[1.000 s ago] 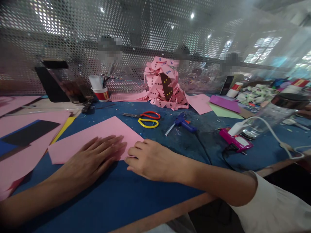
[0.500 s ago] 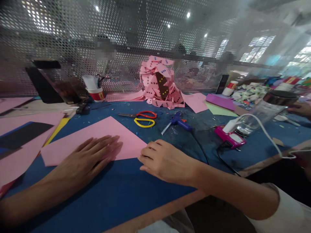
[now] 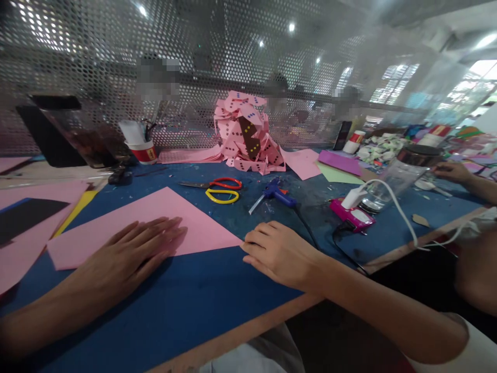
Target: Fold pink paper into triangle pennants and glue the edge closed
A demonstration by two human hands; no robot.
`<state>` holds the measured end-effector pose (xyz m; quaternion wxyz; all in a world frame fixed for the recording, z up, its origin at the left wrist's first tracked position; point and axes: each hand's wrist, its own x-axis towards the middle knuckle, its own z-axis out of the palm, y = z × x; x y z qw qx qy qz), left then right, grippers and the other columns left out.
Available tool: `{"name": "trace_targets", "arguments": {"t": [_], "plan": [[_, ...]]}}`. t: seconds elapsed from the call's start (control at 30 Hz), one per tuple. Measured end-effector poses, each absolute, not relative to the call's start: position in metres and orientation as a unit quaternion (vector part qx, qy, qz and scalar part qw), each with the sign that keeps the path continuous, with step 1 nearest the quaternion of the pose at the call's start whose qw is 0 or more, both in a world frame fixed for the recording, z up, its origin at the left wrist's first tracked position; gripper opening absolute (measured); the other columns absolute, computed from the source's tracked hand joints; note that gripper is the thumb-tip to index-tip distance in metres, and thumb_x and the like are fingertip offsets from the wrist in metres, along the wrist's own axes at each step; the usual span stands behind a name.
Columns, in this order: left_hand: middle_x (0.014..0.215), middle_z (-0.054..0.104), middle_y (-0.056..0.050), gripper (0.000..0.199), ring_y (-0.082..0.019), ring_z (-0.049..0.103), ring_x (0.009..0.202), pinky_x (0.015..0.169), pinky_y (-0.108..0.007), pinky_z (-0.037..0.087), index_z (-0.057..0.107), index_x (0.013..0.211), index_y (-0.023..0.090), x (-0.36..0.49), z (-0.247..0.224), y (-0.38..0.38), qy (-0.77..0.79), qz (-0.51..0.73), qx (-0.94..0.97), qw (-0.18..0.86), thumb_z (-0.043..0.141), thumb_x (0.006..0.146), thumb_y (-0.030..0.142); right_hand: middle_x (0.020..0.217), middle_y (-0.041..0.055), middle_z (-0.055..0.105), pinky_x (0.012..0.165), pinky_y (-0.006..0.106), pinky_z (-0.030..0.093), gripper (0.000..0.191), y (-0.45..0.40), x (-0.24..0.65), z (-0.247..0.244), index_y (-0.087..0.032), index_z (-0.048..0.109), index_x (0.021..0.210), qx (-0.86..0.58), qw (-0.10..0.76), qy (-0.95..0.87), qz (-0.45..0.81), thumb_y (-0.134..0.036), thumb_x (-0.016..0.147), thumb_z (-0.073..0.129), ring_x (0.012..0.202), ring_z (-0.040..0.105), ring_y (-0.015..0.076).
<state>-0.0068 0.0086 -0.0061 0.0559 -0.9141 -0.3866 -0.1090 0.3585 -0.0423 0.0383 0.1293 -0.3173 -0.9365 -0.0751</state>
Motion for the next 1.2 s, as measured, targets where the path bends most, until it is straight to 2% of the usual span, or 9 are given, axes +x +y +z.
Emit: {"name": "trace_targets", "arguments": {"t": [0.1, 0.27, 0.43, 0.6, 0.77, 0.97, 1.2], "plan": [[0.165, 0.043, 0.005, 0.052, -0.028, 0.045, 0.149, 0.123, -0.055, 0.032, 0.031, 0.161, 0.045, -0.007, -0.007, 0.009, -0.388, -0.127, -0.912, 0.048, 0.035, 0.109, 0.05, 0.111, 0.0116, 0.075, 0.085, 0.039, 0.05, 0.027, -0.043, 0.363, 0.039, -0.013, 0.072, 0.119, -0.322, 0.126, -0.935, -0.081, -0.028, 0.107, 0.051, 0.102, 0.065, 0.023], [0.164, 0.044, 0.006, 0.051, -0.028, 0.045, 0.149, 0.124, -0.055, 0.031, 0.035, 0.159, 0.046, -0.006, -0.01, 0.012, -0.389, -0.134, -0.91, 0.045, 0.037, 0.108, 0.052, 0.103, 0.0094, 0.076, 0.091, 0.039, 0.05, 0.029, -0.039, 0.358, 0.057, -0.016, 0.075, 0.097, -0.348, 0.163, -0.921, -0.059, -0.027, 0.108, 0.051, 0.098, 0.067, 0.021], [0.164, 0.045, 0.004, 0.05, -0.029, 0.045, 0.148, 0.122, -0.057, 0.032, 0.039, 0.157, 0.044, -0.005, -0.008, 0.013, -0.393, -0.122, -0.91, 0.045, 0.037, 0.108, 0.052, 0.111, 0.0085, 0.074, 0.096, 0.033, 0.05, 0.023, -0.018, 0.325, 0.072, -0.016, 0.073, 0.109, -0.338, 0.212, -0.916, 0.045, -0.025, 0.108, 0.051, 0.106, 0.067, 0.0185], [0.161, 0.05, 0.002, 0.049, -0.027, 0.046, 0.148, 0.123, -0.054, 0.033, 0.046, 0.154, 0.04, 0.0, 0.002, 0.008, -0.411, -0.122, -0.903, 0.03, 0.039, 0.107, 0.05, 0.101, 0.0074, 0.073, 0.091, 0.032, 0.05, 0.016, 0.013, 0.292, 0.047, -0.016, 0.073, 0.101, -0.279, 0.202, -0.934, 0.092, -0.02, 0.103, 0.058, 0.097, 0.066, 0.0174], [0.156, 0.055, -0.002, 0.049, -0.027, 0.048, 0.145, 0.123, -0.053, 0.034, 0.053, 0.15, 0.035, 0.009, 0.014, 0.001, -0.436, -0.121, -0.892, 0.015, 0.046, 0.105, 0.051, 0.099, 0.0057, 0.07, 0.089, 0.031, 0.048, 0.007, 0.022, 0.284, 0.025, -0.017, 0.071, 0.099, -0.28, 0.233, -0.921, 0.137, -0.017, 0.098, 0.064, 0.095, 0.063, 0.017], [0.149, 0.061, -0.005, 0.044, -0.029, 0.053, 0.139, 0.12, -0.055, 0.038, 0.062, 0.141, 0.031, 0.016, 0.018, 0.002, -0.448, -0.147, -0.882, -0.011, 0.053, 0.101, 0.049, 0.098, 0.0041, 0.068, 0.09, 0.032, 0.046, 0.005, 0.018, 0.282, 0.025, -0.018, 0.068, 0.097, -0.303, 0.238, -0.912, 0.138, -0.015, 0.093, 0.069, 0.095, 0.062, 0.0181], [0.152, 0.058, -0.003, 0.044, -0.028, 0.05, 0.141, 0.119, -0.052, 0.042, 0.061, 0.141, 0.032, 0.014, 0.019, 0.004, -0.439, -0.156, -0.884, -0.036, 0.056, 0.097, 0.038, 0.097, 0.0029, 0.067, 0.09, 0.031, 0.047, 0.006, 0.019, 0.282, 0.024, -0.018, 0.069, 0.096, -0.313, 0.238, -0.905, 0.164, -0.015, 0.092, 0.071, 0.094, 0.062, 0.0171]]}}
